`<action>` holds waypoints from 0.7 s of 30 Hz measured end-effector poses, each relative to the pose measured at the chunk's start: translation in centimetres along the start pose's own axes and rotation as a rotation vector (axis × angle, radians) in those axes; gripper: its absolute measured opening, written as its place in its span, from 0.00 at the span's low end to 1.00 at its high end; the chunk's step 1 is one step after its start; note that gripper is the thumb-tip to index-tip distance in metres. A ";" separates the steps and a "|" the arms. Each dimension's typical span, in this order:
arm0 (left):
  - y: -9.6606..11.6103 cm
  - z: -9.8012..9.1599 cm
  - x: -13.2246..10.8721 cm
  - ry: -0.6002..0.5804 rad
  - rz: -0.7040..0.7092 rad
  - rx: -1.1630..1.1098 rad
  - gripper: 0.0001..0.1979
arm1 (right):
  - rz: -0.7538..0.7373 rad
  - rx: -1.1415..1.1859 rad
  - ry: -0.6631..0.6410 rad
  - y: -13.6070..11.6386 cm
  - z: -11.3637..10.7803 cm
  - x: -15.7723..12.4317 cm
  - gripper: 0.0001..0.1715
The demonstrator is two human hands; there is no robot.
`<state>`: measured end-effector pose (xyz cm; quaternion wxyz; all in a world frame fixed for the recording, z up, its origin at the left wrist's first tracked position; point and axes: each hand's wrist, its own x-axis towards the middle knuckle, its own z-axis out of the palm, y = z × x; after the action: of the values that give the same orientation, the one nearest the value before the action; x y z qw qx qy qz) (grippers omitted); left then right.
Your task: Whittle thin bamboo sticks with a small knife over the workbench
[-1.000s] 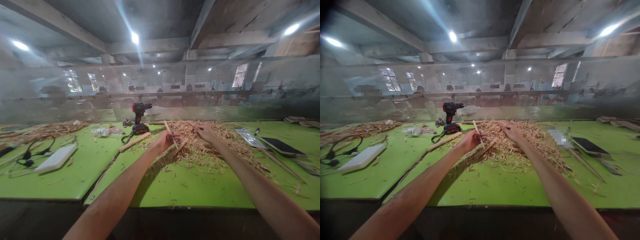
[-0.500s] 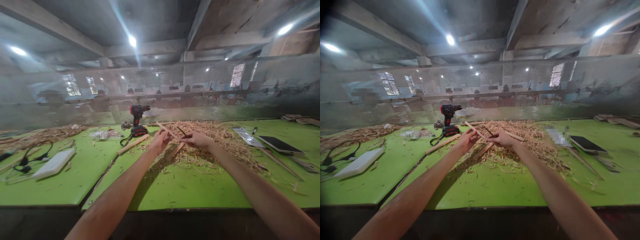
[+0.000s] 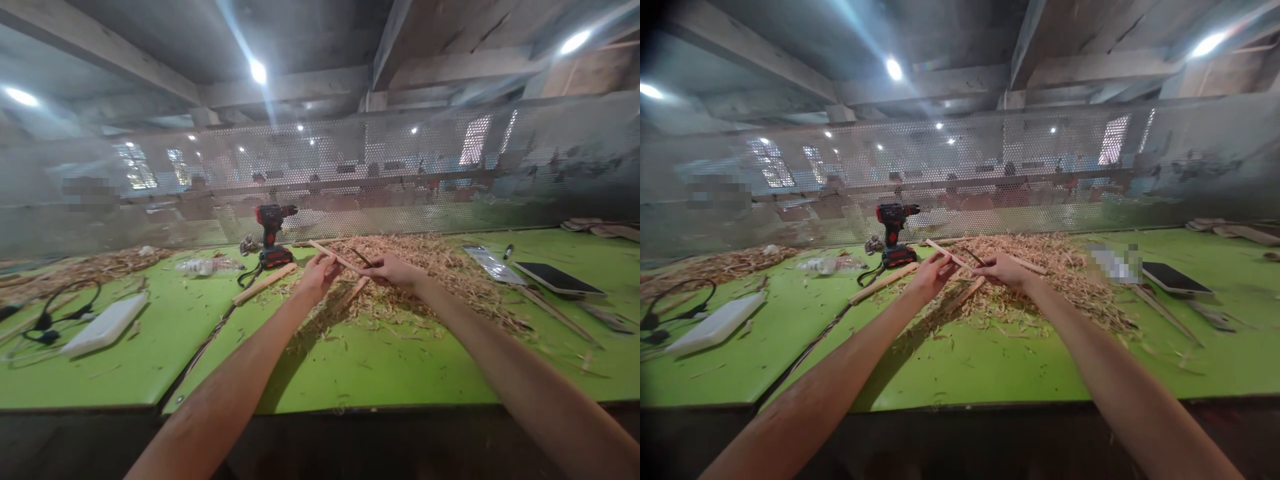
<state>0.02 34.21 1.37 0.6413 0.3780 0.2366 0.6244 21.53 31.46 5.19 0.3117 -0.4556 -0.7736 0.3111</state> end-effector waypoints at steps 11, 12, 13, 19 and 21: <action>1.8 -1.3 -1.2 -0.416 -0.120 0.151 0.12 | 0.018 0.400 0.132 2.1 -2.6 0.2 0.14; 2.1 -1.4 -1.3 -0.451 -0.139 0.166 0.11 | 0.013 0.397 0.111 1.9 -2.8 0.0 0.13; 2.5 -1.3 -1.4 -0.486 -0.161 0.181 0.10 | 0.006 0.395 0.094 1.7 -3.0 -0.1 0.12; 2.1 0.1 -2.6 -0.651 -0.393 0.275 0.13 | -0.064 0.299 0.009 -0.3 -2.6 -1.0 0.11; 1.5 0.7 -3.0 -0.702 -0.475 0.313 0.15 | -0.077 0.215 -0.006 -1.1 -2.0 -1.2 0.12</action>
<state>-0.65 31.04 2.46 0.7434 0.5946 0.1765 0.2505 22.98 30.35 7.01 0.3682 -0.3886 -0.7537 0.3814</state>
